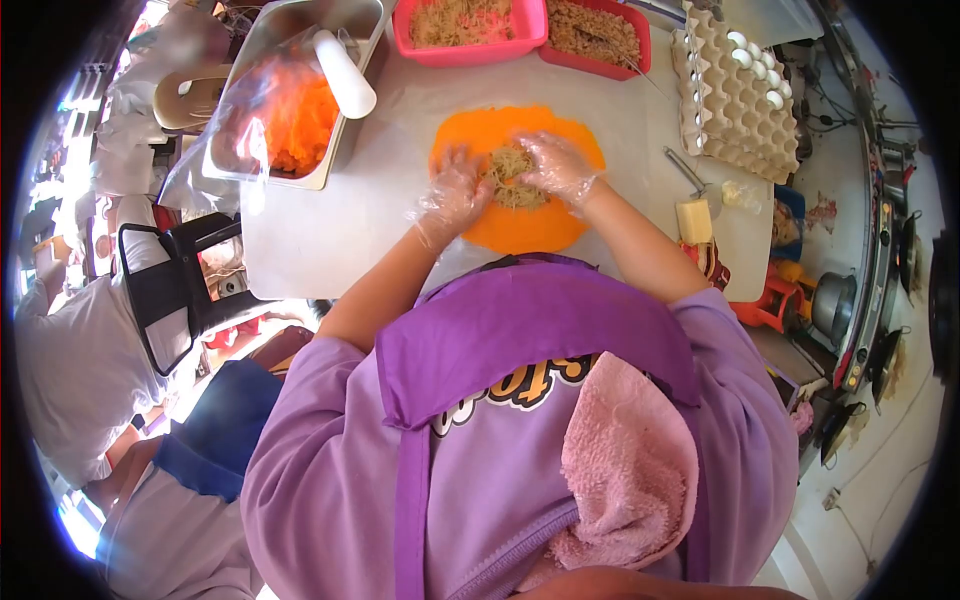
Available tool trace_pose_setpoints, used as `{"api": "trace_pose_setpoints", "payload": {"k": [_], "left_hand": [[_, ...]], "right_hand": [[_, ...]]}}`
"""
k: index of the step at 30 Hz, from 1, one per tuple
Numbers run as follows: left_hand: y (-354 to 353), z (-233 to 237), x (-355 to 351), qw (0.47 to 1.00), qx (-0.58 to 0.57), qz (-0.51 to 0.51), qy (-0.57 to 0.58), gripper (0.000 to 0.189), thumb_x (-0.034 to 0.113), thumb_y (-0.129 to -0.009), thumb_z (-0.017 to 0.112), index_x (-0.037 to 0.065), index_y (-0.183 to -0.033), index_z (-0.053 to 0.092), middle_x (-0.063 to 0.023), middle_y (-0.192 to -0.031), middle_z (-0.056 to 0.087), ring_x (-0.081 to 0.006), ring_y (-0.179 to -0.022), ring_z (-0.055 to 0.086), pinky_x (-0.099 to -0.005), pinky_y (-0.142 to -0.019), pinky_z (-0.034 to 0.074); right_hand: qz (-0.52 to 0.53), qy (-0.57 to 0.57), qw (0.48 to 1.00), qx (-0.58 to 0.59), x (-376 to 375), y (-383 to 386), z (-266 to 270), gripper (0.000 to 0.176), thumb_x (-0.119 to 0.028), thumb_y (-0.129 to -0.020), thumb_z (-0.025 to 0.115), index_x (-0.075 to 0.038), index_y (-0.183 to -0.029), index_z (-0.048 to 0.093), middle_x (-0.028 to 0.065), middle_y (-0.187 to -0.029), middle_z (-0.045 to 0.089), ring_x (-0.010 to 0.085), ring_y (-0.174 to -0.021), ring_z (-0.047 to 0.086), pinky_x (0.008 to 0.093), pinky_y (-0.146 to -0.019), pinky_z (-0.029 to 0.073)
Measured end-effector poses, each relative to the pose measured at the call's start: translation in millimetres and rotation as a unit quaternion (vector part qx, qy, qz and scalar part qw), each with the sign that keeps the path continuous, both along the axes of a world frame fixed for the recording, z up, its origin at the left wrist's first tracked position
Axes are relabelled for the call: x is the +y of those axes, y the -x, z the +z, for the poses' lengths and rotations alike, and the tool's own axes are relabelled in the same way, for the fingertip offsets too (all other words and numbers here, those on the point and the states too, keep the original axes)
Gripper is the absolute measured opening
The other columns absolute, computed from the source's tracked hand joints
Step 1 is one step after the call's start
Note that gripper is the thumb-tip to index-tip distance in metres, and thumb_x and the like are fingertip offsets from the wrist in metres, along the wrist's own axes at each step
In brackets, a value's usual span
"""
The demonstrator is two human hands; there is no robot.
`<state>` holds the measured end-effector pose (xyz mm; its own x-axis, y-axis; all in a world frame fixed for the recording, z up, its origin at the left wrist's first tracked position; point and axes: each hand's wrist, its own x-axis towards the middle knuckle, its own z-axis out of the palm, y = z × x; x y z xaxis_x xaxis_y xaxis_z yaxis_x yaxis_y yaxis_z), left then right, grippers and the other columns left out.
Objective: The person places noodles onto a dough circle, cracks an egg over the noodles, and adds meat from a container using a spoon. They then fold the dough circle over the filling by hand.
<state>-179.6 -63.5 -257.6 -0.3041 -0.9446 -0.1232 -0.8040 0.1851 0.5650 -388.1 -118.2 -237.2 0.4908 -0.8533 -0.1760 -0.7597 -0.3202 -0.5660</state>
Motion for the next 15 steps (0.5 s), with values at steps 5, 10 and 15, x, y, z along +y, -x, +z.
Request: {"api": "trace_pose_setpoints", "payload": {"k": [5, 10, 15], "left_hand": [[12.2, 0.3, 14.5, 0.99, -0.142, -0.006, -0.005, 0.057, 0.035, -0.088, 0.043, 0.003, -0.135, 0.042, -0.0291, -0.146, 0.024, -0.0453, -0.138, 0.015, -0.0568, -0.111, 0.007], [13.1, 3.9, 19.9, 0.995, -0.095, -0.01, -0.019, 0.061, 0.034, -0.087, 0.046, 0.001, -0.138, 0.038, -0.0292, -0.146, 0.024, -0.0454, -0.138, 0.016, -0.0569, -0.111, 0.006], [2.7, 9.9, 20.1, 0.997, -0.072, -0.005, -0.007, 0.065, 0.036, -0.085, 0.049, 0.003, -0.139, 0.037, -0.0281, -0.147, 0.024, -0.0444, -0.138, 0.016, -0.0554, -0.112, 0.005]], "right_hand": [[0.059, -0.017, 0.996, 0.063, -19.5, -9.6, -8.3, 0.053, -0.024, -0.073, 0.072, -0.009, -0.122, 0.057, 0.0156, -0.119, 0.055, 0.0344, -0.111, 0.051, 0.0415, -0.096, 0.041], [0.042, -0.062, 0.996, 0.04, -20.9, -8.4, -1.0, 0.054, -0.023, -0.073, 0.072, -0.01, -0.123, 0.057, 0.0168, -0.119, 0.053, 0.0341, -0.115, 0.049, 0.0403, -0.1, 0.039], [0.05, -0.071, 0.995, -0.042, -19.6, 21.4, 9.5, 0.054, -0.023, -0.07, 0.075, -0.013, -0.12, 0.059, 0.0146, -0.127, 0.048, 0.034, -0.119, 0.044, 0.0406, -0.101, 0.037]]}}
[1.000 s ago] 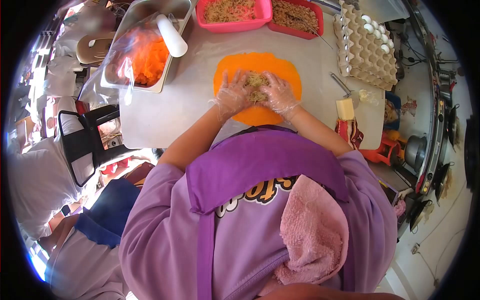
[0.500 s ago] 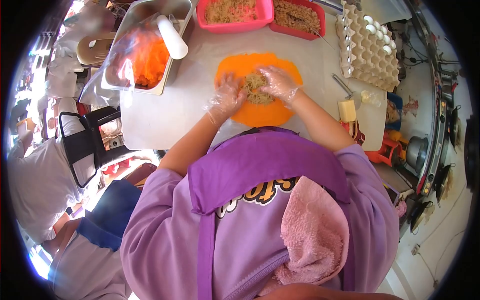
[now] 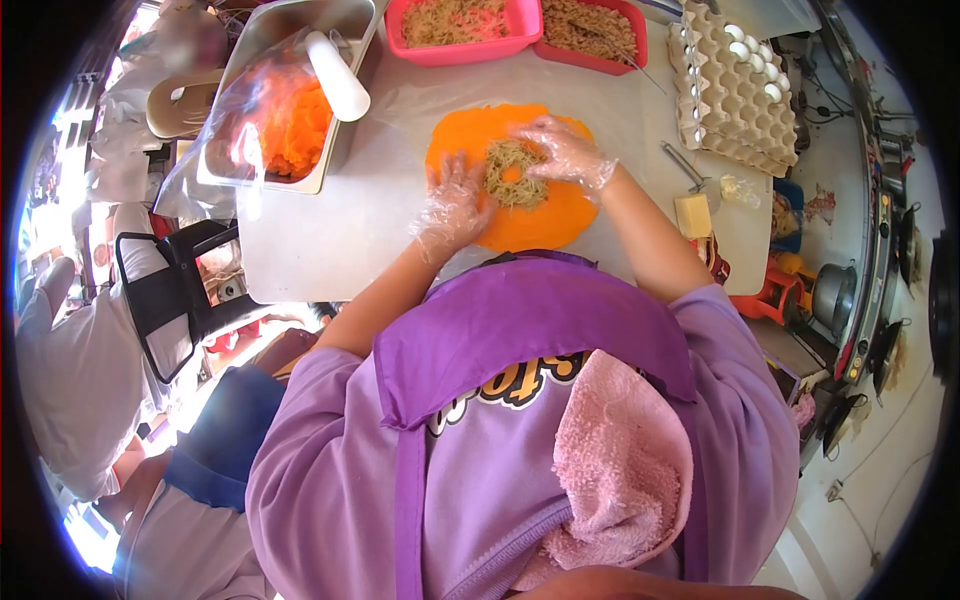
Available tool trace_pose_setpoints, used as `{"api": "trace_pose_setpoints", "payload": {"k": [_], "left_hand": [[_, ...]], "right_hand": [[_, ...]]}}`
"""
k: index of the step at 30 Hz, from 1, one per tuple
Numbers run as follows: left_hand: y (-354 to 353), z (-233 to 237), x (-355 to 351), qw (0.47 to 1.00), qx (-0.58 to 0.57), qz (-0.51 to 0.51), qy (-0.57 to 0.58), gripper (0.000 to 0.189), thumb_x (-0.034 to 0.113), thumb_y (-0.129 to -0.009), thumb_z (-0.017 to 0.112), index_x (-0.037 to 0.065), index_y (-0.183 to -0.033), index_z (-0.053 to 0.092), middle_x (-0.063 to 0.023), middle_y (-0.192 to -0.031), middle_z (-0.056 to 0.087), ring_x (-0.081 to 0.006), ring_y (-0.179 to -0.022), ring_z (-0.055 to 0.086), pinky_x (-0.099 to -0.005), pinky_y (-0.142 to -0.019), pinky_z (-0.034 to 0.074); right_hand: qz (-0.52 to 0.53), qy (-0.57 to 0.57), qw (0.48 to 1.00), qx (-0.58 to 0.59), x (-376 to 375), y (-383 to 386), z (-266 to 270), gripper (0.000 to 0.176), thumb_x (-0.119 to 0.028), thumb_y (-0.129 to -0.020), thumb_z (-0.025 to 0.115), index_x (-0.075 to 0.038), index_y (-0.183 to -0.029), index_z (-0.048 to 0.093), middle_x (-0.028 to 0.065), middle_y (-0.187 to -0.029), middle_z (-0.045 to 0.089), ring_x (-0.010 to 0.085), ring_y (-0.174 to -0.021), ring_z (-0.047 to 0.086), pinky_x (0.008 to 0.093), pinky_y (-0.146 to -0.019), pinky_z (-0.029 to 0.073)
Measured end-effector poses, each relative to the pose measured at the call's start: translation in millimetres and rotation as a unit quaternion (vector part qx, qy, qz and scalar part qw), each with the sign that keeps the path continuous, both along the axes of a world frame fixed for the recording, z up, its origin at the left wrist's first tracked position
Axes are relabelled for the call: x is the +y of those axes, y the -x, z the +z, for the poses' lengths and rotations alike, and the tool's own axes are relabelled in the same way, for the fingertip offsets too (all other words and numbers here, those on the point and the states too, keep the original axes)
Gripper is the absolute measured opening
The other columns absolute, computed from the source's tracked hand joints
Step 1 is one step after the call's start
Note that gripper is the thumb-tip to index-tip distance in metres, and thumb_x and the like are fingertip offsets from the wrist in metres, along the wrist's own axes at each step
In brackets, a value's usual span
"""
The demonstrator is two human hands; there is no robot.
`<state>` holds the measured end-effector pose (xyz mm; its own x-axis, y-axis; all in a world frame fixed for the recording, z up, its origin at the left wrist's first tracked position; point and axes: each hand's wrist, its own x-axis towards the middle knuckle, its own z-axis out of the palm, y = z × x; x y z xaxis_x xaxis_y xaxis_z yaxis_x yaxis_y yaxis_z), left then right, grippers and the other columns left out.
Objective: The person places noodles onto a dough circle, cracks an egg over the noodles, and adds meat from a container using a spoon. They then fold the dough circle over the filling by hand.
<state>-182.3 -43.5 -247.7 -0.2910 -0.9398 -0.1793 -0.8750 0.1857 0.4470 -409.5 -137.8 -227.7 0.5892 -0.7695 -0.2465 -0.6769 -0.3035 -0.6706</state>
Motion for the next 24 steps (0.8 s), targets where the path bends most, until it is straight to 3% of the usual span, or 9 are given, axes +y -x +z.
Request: {"api": "trace_pose_setpoints", "payload": {"k": [2, 4, 7, 11, 14, 16, 19, 24], "left_hand": [[-0.8, 5.7, 0.6, 1.0, -0.016, -0.006, 0.005, 0.065, 0.036, -0.084, 0.051, 0.002, -0.138, 0.038, -0.0281, -0.147, 0.023, -0.0445, -0.138, 0.015, -0.0557, -0.112, 0.005], [3.4, 9.5, -0.1, 0.995, -0.081, 0.006, -0.051, 0.065, 0.036, -0.084, 0.053, 0.002, -0.137, 0.039, -0.0278, -0.148, 0.022, -0.0438, -0.139, 0.014, -0.0572, -0.112, 0.006], [8.6, 0.2, 4.4, 0.997, -0.074, -0.016, -0.022, 0.065, 0.037, -0.083, 0.055, 0.002, -0.136, 0.041, -0.0274, -0.148, 0.022, -0.0431, -0.139, 0.013, -0.0584, -0.111, 0.006], [11.6, 8.1, 3.6, 0.997, -0.068, -0.03, -0.033, 0.068, 0.038, -0.083, 0.057, 0.001, -0.137, 0.039, -0.027, -0.148, 0.023, -0.0432, -0.14, 0.013, -0.0587, -0.111, 0.005], [17.1, 12.4, 3.3, 0.998, -0.059, 0.021, 0.009, 0.067, 0.039, -0.081, 0.059, 0.01, -0.139, 0.04, -0.0242, -0.149, 0.023, -0.0412, -0.14, 0.013, -0.06, -0.11, 0.004], [21.8, 16.0, -0.5, 0.995, -0.041, -0.085, 0.036, 0.068, 0.042, -0.078, 0.065, 0.023, -0.139, 0.04, -0.0213, -0.15, 0.021, -0.0414, -0.14, 0.012, -0.0622, -0.109, 0.007], [30.0, 14.9, -10.4, 0.99, -0.11, -0.082, 0.011, 0.062, 0.044, -0.078, 0.065, 0.031, -0.135, 0.045, -0.0171, -0.151, 0.023, -0.0377, -0.141, 0.013, -0.0637, -0.109, 0.005], [17.2, 16.1, -23.3, 0.99, -0.096, -0.099, 0.002, 0.058, 0.049, -0.075, 0.066, 0.031, -0.129, 0.052, -0.0159, -0.15, 0.025, -0.0402, -0.14, 0.014, -0.0641, -0.108, 0.007]], "right_hand": [[0.01, -0.017, 1.0, 0.003, 7.7, 1.9, 18.7, 0.054, -0.024, -0.068, 0.077, -0.014, -0.118, 0.061, 0.0136, -0.129, 0.047, 0.0337, -0.121, 0.043, 0.0405, -0.102, 0.037], [0.101, 0.058, 0.988, 0.099, 16.2, 2.3, 28.2, 0.05, -0.022, -0.064, 0.08, -0.016, -0.112, 0.064, 0.0122, -0.13, 0.046, 0.0336, -0.12, 0.044, 0.0399, -0.101, 0.037], [0.101, 0.065, 0.986, 0.12, 29.0, 2.2, 13.0, 0.048, -0.02, -0.062, 0.081, -0.019, -0.108, 0.067, 0.0123, -0.129, 0.046, 0.0324, -0.121, 0.044, 0.039, -0.101, 0.039], [0.058, 0.057, 0.996, 0.045, 37.0, 6.3, 6.2, 0.048, -0.015, -0.062, 0.081, -0.018, -0.108, 0.066, 0.0104, -0.131, 0.045, 0.0335, -0.119, 0.044, 0.0415, -0.1, 0.038], [0.053, 0.13, 0.989, 0.036, 39.2, 3.7, 11.8, 0.049, -0.016, -0.061, 0.08, -0.019, -0.107, 0.066, 0.009, -0.131, 0.045, 0.0317, -0.119, 0.045, 0.0416, -0.098, 0.039], [0.09, 0.173, 0.969, 0.15, 39.4, -1.3, 12.8, 0.045, -0.02, -0.063, 0.079, -0.022, -0.106, 0.067, 0.0084, -0.129, 0.046, 0.0301, -0.116, 0.048, 0.0418, -0.093, 0.044], [0.077, 0.172, 0.97, 0.154, 38.7, -1.3, 13.8, 0.041, -0.021, -0.064, 0.078, -0.022, -0.104, 0.067, 0.0075, -0.129, 0.046, 0.0294, -0.116, 0.047, 0.042, -0.089, 0.046], [0.053, 0.186, 0.974, 0.118, 47.7, -0.4, -1.9, 0.04, -0.022, -0.064, 0.076, -0.02, -0.103, 0.067, 0.0071, -0.126, 0.049, 0.0294, -0.113, 0.05, 0.0426, -0.087, 0.046]]}}
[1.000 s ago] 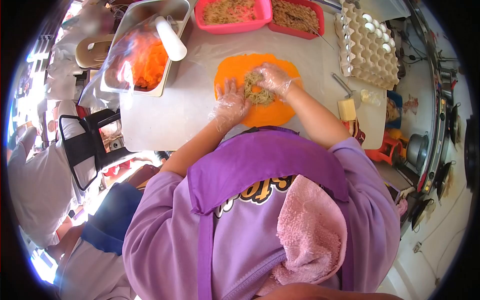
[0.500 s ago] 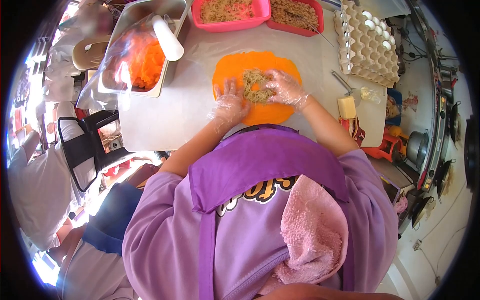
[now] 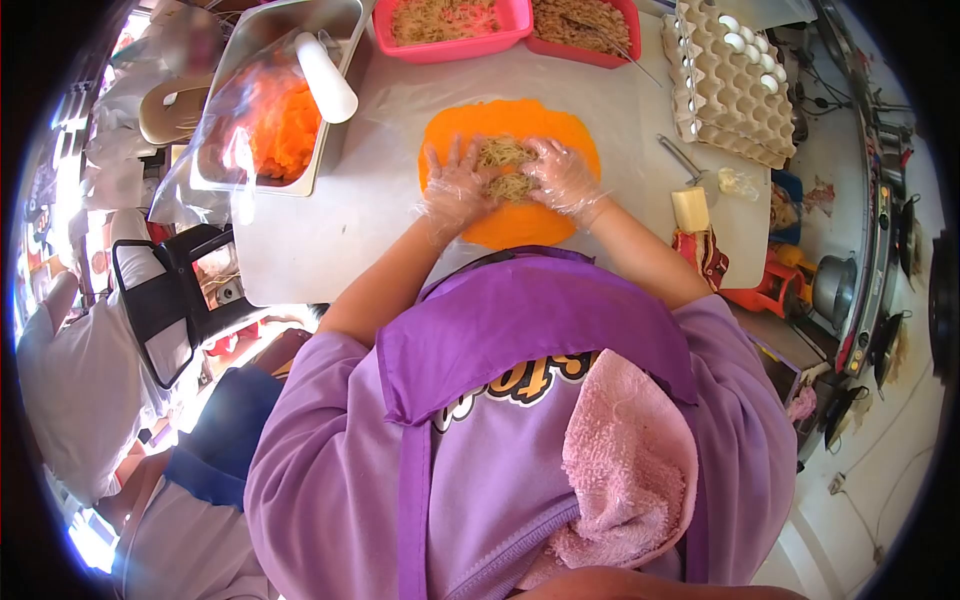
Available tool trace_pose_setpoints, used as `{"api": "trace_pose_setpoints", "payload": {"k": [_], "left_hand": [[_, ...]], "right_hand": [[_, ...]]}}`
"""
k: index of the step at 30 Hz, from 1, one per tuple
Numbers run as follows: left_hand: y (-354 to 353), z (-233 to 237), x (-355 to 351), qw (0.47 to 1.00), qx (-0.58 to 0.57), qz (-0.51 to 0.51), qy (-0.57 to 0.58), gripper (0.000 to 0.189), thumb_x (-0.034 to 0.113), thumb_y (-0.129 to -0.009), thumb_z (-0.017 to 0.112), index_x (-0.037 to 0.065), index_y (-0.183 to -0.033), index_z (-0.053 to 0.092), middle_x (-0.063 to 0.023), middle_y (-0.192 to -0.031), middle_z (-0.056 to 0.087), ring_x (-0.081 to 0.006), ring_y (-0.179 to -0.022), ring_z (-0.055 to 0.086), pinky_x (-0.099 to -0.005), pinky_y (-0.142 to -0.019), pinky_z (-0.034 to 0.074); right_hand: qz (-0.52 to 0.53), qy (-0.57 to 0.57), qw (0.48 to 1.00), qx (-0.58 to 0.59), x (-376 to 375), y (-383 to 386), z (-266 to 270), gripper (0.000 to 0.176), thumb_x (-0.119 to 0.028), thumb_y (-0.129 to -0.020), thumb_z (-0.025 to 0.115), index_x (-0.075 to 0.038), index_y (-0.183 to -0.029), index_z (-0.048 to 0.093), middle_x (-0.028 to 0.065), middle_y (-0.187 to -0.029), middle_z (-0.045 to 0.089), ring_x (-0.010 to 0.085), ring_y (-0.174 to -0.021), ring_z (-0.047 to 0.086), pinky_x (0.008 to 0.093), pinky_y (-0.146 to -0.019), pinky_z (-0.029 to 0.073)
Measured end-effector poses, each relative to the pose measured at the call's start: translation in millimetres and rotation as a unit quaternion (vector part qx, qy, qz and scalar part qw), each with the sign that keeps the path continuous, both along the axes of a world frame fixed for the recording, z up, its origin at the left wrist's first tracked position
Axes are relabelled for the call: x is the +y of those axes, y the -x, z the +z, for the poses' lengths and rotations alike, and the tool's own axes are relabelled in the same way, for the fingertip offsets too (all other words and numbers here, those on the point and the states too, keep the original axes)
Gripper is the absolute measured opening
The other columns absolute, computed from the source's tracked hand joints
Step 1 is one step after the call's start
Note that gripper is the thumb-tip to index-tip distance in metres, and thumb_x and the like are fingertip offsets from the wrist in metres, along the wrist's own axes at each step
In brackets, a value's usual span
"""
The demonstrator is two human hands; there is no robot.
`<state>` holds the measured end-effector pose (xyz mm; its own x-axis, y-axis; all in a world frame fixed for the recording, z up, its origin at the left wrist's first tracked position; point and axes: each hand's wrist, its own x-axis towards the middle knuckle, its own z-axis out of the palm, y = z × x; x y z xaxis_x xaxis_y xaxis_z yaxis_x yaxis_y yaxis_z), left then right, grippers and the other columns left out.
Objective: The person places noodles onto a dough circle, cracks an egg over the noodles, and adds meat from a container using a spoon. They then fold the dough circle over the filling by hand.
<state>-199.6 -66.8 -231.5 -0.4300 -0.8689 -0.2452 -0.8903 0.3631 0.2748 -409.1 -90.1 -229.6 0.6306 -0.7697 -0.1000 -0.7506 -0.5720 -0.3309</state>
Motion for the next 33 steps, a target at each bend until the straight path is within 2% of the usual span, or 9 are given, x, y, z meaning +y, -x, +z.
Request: {"api": "trace_pose_setpoints", "payload": {"k": [5, 7, 11, 13, 21, 24, 30, 32, 33], "left_hand": [[-20.8, -5.3, -6.6, 0.997, 0.056, -0.043, 0.029, 0.057, 0.045, -0.077, 0.065, 0.028, -0.13, 0.053, -0.0183, -0.148, 0.028, -0.044, -0.139, 0.016, -0.0645, -0.108, 0.008], [-24.3, -24.2, -17.9, 0.98, 0.174, 0.076, 0.052, 0.054, 0.04, -0.081, 0.058, 0.023, -0.131, 0.051, -0.0211, -0.149, 0.025, -0.0465, -0.138, 0.015, -0.0653, -0.107, 0.008], [-10.9, -25.6, -35.5, 0.988, 0.114, 0.1, 0.038, 0.053, 0.037, -0.083, 0.051, 0.019, -0.132, 0.051, -0.0227, -0.15, 0.021, -0.0476, -0.138, 0.012, -0.066, -0.107, 0.007], [-7.1, -12.6, -41.8, 0.998, -0.012, 0.053, -0.027, 0.06, 0.043, -0.083, 0.044, 0.018, -0.138, 0.042, -0.0191, -0.153, 0.015, -0.0413, -0.141, 0.007, -0.0593, -0.111, 0.006], [-17.9, -23.4, -23.3, 0.997, 0.037, 0.062, -0.006, 0.053, 0.037, -0.084, 0.042, 0.017, -0.133, 0.047, -0.0205, -0.152, 0.016, -0.0444, -0.141, 0.004, -0.0701, -0.104, 0.006], [-19.4, -22.0, -13.3, 0.993, 0.077, 0.083, -0.014, 0.051, 0.035, -0.085, 0.043, 0.017, -0.132, 0.049, -0.0211, -0.152, 0.016, -0.0446, -0.14, 0.004, -0.0705, -0.104, 0.006], [-30.3, -51.4, 6.3, 0.968, 0.192, 0.152, 0.051, 0.046, 0.029, -0.085, 0.048, 0.014, -0.128, 0.053, -0.0204, -0.148, 0.027, -0.0438, -0.14, 0.011, -0.0674, -0.105, 0.009], [-29.3, -53.9, 11.1, 0.95, 0.242, 0.174, 0.09, 0.04, 0.026, -0.083, 0.055, 0.012, -0.12, 0.059, -0.0184, -0.144, 0.036, -0.0436, -0.137, 0.02, -0.0662, -0.106, 0.012], [-28.4, -49.4, 11.3, 0.951, 0.239, 0.174, 0.09, 0.035, 0.023, -0.081, 0.059, 0.012, -0.115, 0.062, -0.0175, -0.143, 0.039, -0.0438, -0.136, 0.024, -0.0659, -0.106, 0.013]], "right_hand": [[-0.014, 0.038, 0.997, -0.067, -8.5, 10.2, -1.0, 0.041, -0.021, -0.067, 0.072, -0.017, -0.107, 0.067, 0.009, -0.12, 0.053, 0.031, -0.109, 0.052, 0.0411, -0.091, 0.044], [-0.05, -0.08, 0.985, -0.146, -27.3, 12.4, -7.4, 0.045, -0.02, -0.068, 0.07, -0.015, -0.112, 0.064, 0.0118, -0.119, 0.054, 0.0319, -0.11, 0.051, 0.0411, -0.096, 0.041], [-0.095, -0.072, 0.984, -0.129, -40.0, -2.0, -23.9, 0.05, -0.023, -0.073, 0.07, -0.012, -0.121, 0.058, 0.0132, -0.119, 0.055, 0.0324, -0.113, 0.051, 0.0419, -0.097, 0.04], [-0.083, -0.058, 0.991, -0.087, -38.2, -13.9, -22.3, 0.05, -0.023, -0.074, 0.07, -0.012, -0.121, 0.058, 0.0125, -0.117, 0.056, 0.0322, -0.112, 0.051, 0.0419, -0.096, 0.041], [-0.067, -0.078, 0.994, -0.042, -45.7, -21.1, -22.4, 0.048, -0.022, -0.073, 0.072, -0.01, -0.118, 0.06, 0.0114, -0.112, 0.058, 0.0307, -0.109, 0.053, 0.0406, -0.094, 0.043], [-0.05, -0.142, 0.989, -0.013, -50.9, -20.6, -0.4, 0.052, -0.011, -0.074, 0.069, -0.006, -0.125, 0.055, 0.0141, -0.12, 0.054, 0.033, -0.115, 0.048, 0.041, -0.1, 0.038], [-0.093, -0.297, 0.928, -0.204, -45.7, 3.5, 6.0, 0.048, -0.005, -0.08, 0.063, -0.004, -0.127, 0.054, 0.0153, -0.139, 0.045, 0.0283, -0.128, 0.043, 0.0364, -0.106, 0.036], [-0.227, -0.404, 0.808, -0.365, -36.2, -3.8, 36.6, 0.041, -0.014, -0.083, 0.064, -0.003, -0.122, 0.057, 0.0159, -0.126, 0.057, 0.023, -0.117, 0.054, 0.0354, -0.094, 0.043], [-0.169, -0.257, 0.897, -0.318, -38.4, -1.4, 19.8, 0.03, -0.014, -0.083, 0.063, -0.003, -0.111, 0.064, 0.0169, -0.109, 0.065, 0.0253, -0.103, 0.062, 0.035, -0.085, 0.048]]}}
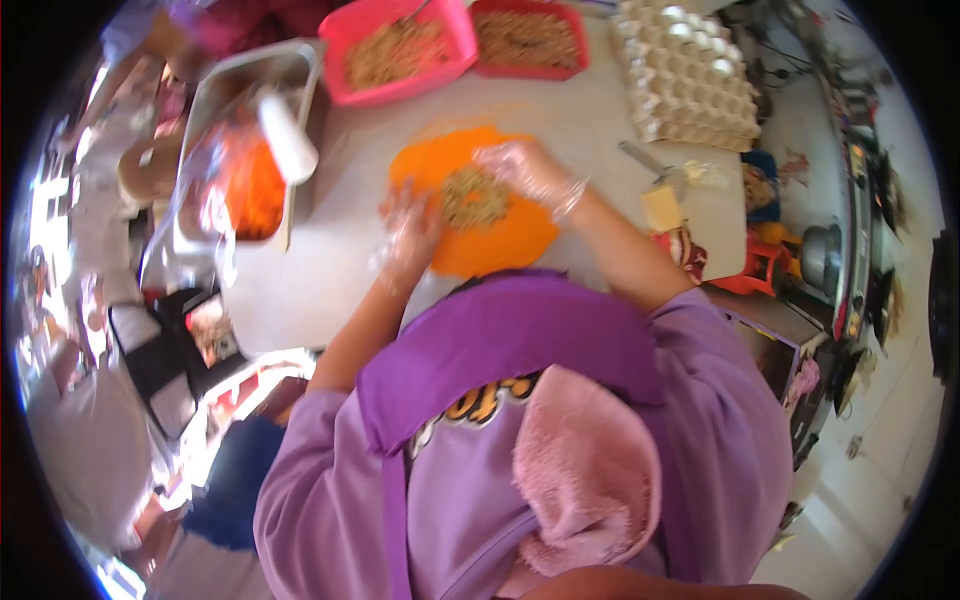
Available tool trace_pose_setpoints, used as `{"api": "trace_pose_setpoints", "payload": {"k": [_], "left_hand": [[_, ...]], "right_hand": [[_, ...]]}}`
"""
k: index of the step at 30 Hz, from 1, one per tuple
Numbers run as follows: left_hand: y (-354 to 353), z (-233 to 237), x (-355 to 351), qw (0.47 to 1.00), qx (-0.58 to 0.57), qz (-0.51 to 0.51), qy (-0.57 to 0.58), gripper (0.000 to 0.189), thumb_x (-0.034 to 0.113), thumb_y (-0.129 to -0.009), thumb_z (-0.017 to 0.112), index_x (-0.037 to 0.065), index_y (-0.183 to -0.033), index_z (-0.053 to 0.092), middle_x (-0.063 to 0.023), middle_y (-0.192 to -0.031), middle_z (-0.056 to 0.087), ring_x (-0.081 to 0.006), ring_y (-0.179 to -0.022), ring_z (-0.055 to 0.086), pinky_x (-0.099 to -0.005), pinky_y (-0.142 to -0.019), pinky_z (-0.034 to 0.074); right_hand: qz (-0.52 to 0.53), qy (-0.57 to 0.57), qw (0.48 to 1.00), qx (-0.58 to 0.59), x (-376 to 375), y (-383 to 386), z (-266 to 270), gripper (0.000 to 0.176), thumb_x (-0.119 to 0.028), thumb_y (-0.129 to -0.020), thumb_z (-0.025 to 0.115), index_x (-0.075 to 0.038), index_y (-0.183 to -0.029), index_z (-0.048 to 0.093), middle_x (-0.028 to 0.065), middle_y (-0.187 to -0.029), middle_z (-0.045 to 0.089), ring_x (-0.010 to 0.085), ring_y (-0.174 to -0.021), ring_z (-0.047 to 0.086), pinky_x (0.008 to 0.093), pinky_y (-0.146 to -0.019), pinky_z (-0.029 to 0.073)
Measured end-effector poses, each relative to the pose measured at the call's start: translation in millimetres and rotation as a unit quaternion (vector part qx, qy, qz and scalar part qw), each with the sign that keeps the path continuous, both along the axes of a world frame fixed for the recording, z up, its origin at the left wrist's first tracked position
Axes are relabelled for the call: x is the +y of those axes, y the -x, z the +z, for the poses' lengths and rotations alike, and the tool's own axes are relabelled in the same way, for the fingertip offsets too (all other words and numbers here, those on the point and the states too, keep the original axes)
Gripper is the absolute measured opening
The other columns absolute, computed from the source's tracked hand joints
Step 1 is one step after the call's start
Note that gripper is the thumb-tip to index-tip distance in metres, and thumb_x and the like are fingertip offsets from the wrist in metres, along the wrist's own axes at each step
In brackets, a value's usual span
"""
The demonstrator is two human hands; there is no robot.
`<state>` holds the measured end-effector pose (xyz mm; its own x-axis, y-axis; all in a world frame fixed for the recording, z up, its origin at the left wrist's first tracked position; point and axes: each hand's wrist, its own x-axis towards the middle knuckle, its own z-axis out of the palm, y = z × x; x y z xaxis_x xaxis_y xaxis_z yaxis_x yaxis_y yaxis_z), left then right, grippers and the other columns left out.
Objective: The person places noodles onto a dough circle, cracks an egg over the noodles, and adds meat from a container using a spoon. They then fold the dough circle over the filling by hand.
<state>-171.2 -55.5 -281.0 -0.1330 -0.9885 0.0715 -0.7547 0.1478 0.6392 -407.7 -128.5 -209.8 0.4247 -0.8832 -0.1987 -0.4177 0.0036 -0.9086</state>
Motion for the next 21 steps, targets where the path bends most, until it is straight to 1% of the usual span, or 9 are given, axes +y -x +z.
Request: {"api": "trace_pose_setpoints", "payload": {"k": [1, 3, 6, 9, 11, 13, 14, 16, 21], "left_hand": [[0.6, -5.5, 0.0, 0.999, -0.032, 0.008, 0.0, 0.032, 0.022, -0.081, 0.06, 0.011, -0.111, 0.063, -0.0183, -0.141, 0.041, -0.0439, -0.135, 0.025, -0.0652, -0.106, 0.014], [4.7, -3.0, 8.9, 0.998, -0.056, 0.025, -0.03, 0.029, 0.023, -0.082, 0.06, 0.009, -0.107, 0.063, -0.0214, -0.14, 0.04, -0.0452, -0.135, 0.025, -0.0636, -0.107, 0.015], [9.3, -2.6, 22.8, 0.998, -0.045, 0.012, -0.045, 0.029, 0.023, -0.085, 0.058, 0.007, -0.11, 0.061, -0.0262, -0.143, 0.032, -0.0474, -0.135, 0.021, -0.0606, -0.108, 0.014], [11.6, 21.8, 22.3, 0.996, -0.063, -0.032, -0.063, 0.03, 0.022, -0.089, 0.056, 0.006, -0.114, 0.058, -0.0295, -0.146, 0.024, -0.0495, -0.136, 0.017, -0.0569, -0.11, 0.014], [10.9, 32.5, 22.4, 0.993, -0.051, -0.048, -0.097, 0.033, 0.023, -0.091, 0.053, 0.004, -0.118, 0.056, -0.0295, -0.147, 0.021, -0.0479, -0.137, 0.014, -0.0545, -0.111, 0.013], [6.3, 34.8, 24.4, 0.996, -0.003, -0.025, -0.082, 0.034, 0.022, -0.089, 0.055, 0.003, -0.117, 0.057, -0.0299, -0.147, 0.021, -0.0491, -0.136, 0.016, -0.0538, -0.111, 0.013], [2.9, 36.3, 24.4, 0.997, 0.043, 0.0, -0.069, 0.034, 0.021, -0.088, 0.056, 0.001, -0.116, 0.057, -0.0303, -0.146, 0.022, -0.0503, -0.136, 0.017, -0.0532, -0.112, 0.013], [-5.0, 40.2, 24.6, 0.997, 0.04, 0.015, -0.069, 0.033, 0.019, -0.087, 0.057, 0.0, -0.115, 0.057, -0.0304, -0.146, 0.022, -0.05, -0.135, 0.018, -0.0532, -0.111, 0.016], [-10.0, 21.8, 28.2, 0.991, 0.122, 0.043, -0.03, 0.033, 0.014, -0.084, 0.061, 0.0, -0.113, 0.054, -0.034, -0.142, 0.026, -0.0488, -0.132, 0.025, -0.0536, -0.107, 0.027]], "right_hand": [[0.033, 0.157, 0.986, 0.041, 3.3, 4.5, 3.6, 0.022, -0.017, -0.084, 0.062, -0.003, -0.1, 0.068, 0.0167, -0.093, 0.067, 0.0294, -0.089, 0.065, 0.0367, -0.079, 0.05], [-0.002, 0.213, 0.974, 0.078, 17.0, -0.9, 11.9, 0.019, -0.02, -0.082, 0.065, -0.005, -0.093, 0.068, 0.0134, -0.088, 0.064, 0.0316, -0.086, 0.061, 0.0387, -0.078, 0.049], [0.12, 0.043, 0.961, 0.247, 22.6, -1.7, 23.3, 0.03, -0.025, -0.08, 0.068, -0.005, -0.102, 0.065, 0.0146, -0.11, 0.062, 0.0311, -0.102, 0.057, 0.0408, -0.09, 0.045], [0.127, 0.162, 0.967, 0.153, 15.8, 25.5, -4.3, 0.04, -0.027, -0.079, 0.07, -0.005, -0.112, 0.063, 0.0155, -0.115, 0.061, 0.0314, -0.111, 0.054, 0.0403, -0.096, 0.041], [0.031, 0.192, 0.972, 0.13, -6.4, 55.6, 11.0, 0.041, -0.027, -0.078, 0.071, -0.002, -0.111, 0.063, 0.0154, -0.111, 0.063, 0.0284, -0.103, 0.06, 0.0373, -0.091, 0.046], [-0.123, 0.057, 0.99, 0.041, -37.7, 100.4, 40.3, 0.041, -0.031, -0.082, 0.07, -0.005, -0.113, 0.063, 0.0087, -0.106, 0.067, 0.02, -0.094, 0.064, 0.0334, -0.082, 0.05], [-0.213, 0.104, 0.964, 0.119, -48.7, 111.4, 76.3, 0.029, -0.024, -0.083, 0.068, -0.004, -0.104, 0.066, 0.0126, -0.093, 0.069, 0.0225, -0.078, 0.066, 0.0315, -0.073, 0.052], [-0.31, 0.215, 0.901, 0.216, -95.1, 168.4, 70.9, 0.022, -0.025, -0.084, 0.064, -0.006, -0.092, 0.069, 0.013, -0.086, 0.069, 0.0234, -0.076, 0.066, 0.0342, -0.071, 0.052], [-0.386, 0.36, 0.767, 0.365, -208.0, 282.5, 43.9, 0.035, -0.028, -0.082, 0.062, -0.005, -0.108, 0.064, 0.0183, -0.1, 0.066, 0.029, -0.089, 0.063, 0.041, -0.08, 0.048]]}}
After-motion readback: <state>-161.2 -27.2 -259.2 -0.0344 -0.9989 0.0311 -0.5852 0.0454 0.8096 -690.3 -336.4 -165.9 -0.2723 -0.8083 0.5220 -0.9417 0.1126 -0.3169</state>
